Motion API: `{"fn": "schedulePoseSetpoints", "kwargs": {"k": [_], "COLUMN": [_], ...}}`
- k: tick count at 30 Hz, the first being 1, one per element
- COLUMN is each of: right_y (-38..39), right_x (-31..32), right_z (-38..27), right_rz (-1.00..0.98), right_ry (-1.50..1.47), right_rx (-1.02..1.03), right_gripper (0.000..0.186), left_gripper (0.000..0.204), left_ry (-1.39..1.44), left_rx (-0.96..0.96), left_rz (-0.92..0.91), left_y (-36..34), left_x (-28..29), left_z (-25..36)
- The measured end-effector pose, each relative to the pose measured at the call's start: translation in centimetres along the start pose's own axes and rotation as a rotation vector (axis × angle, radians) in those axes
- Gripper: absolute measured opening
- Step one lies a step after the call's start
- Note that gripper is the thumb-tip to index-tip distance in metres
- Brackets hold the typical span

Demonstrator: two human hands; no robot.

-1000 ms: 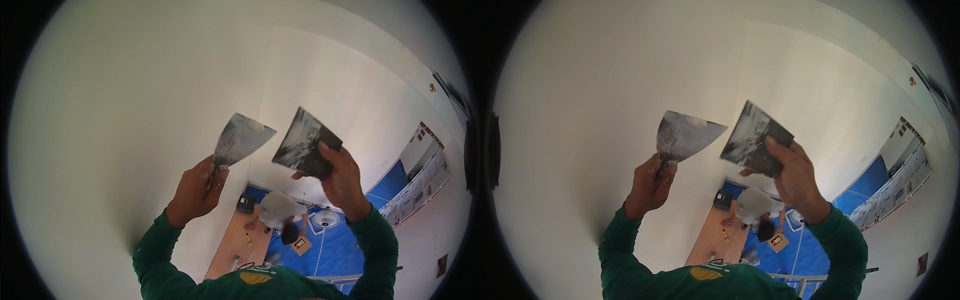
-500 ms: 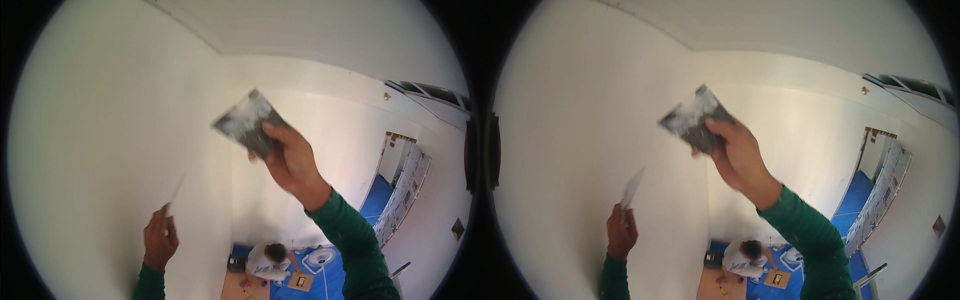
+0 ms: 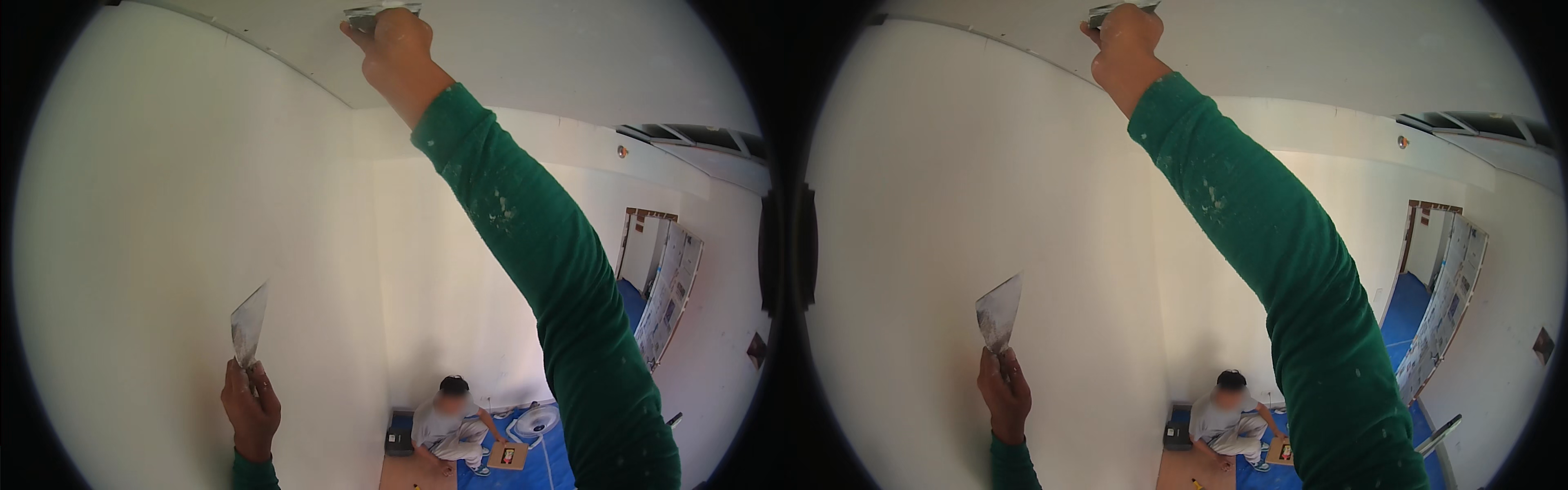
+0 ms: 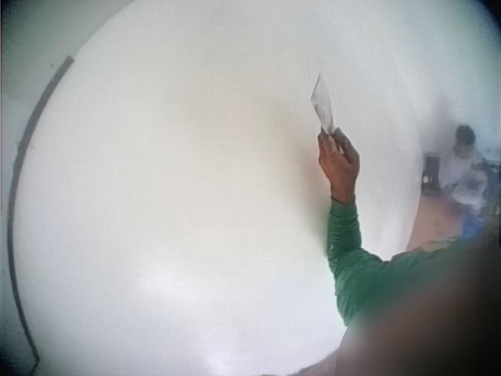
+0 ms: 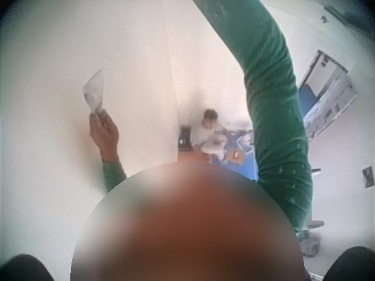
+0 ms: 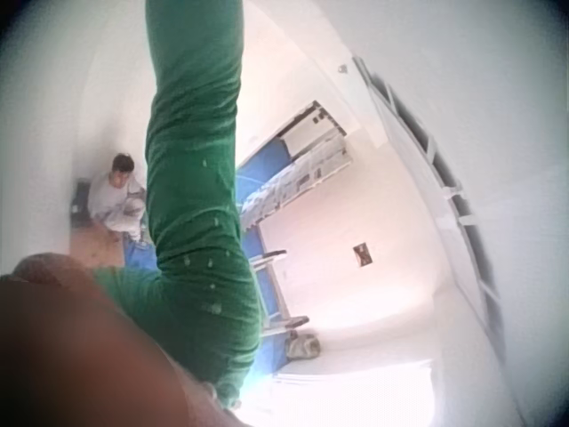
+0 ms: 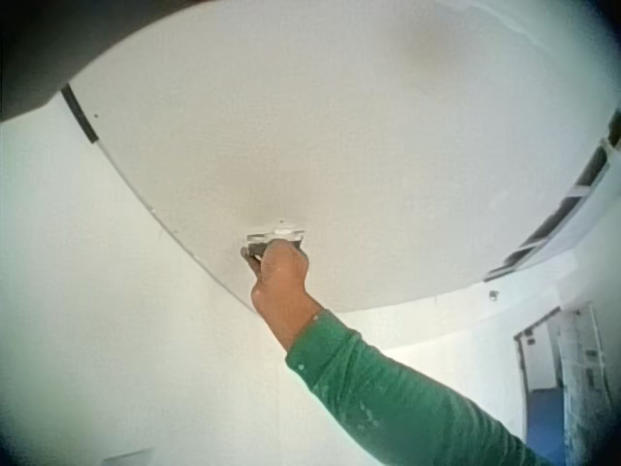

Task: The person stands on a ladder and applies plaster to the ceiling using a trowel and hawk, smoothing the surface in multiple passes. Another person is visible on the floor below, occasionally moving around the room.

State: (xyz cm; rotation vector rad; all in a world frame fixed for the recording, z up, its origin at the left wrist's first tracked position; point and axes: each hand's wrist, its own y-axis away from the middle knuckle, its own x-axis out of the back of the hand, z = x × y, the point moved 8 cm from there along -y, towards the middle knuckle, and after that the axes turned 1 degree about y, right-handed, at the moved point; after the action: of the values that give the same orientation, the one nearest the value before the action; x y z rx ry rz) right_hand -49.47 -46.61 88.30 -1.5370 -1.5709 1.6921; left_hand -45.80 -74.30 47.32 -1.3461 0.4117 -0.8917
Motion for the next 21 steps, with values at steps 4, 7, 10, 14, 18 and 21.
{"fn": "schedulePoseSetpoints", "kwargs": {"k": [4,7,10,14,18,21], "right_y": [-1.5,-2.1,-1.1,3.1,1.7,0.0], "right_x": [-1.5,-3.3,-4.8,-4.9,-0.2,0.7], "right_z": [0.4,0.1,-0.7,-1.0,1.9,1.7], "right_rz": [0.061,0.014,0.044,0.018,0.027,0.053], "right_ry": [0.037,0.154,0.301,0.546,0.261,0.294], "right_rx": [-0.018,-0.028,0.180,0.638,0.205,0.227], "right_gripper": [0.024,0.027,0.030,0.032,0.037,0.034], "left_gripper": [0.015,0.015,0.015,0.015,0.014,0.013], "left_ry": [0.022,0.023,0.029,0.043,0.035,0.039], "left_rx": [-0.024,-0.054,-0.043,-0.020,-0.066,-0.031], "left_rz": [0.032,0.066,0.055,0.040,0.066,0.043], "left_y": [0.0,0.0,0.0,0.0,-0.1,-0.2], "left_x": [0.5,0.8,0.8,1.0,1.3,0.8], "left_z": [0.5,0.8,0.6,0.1,0.2,0.0]}}
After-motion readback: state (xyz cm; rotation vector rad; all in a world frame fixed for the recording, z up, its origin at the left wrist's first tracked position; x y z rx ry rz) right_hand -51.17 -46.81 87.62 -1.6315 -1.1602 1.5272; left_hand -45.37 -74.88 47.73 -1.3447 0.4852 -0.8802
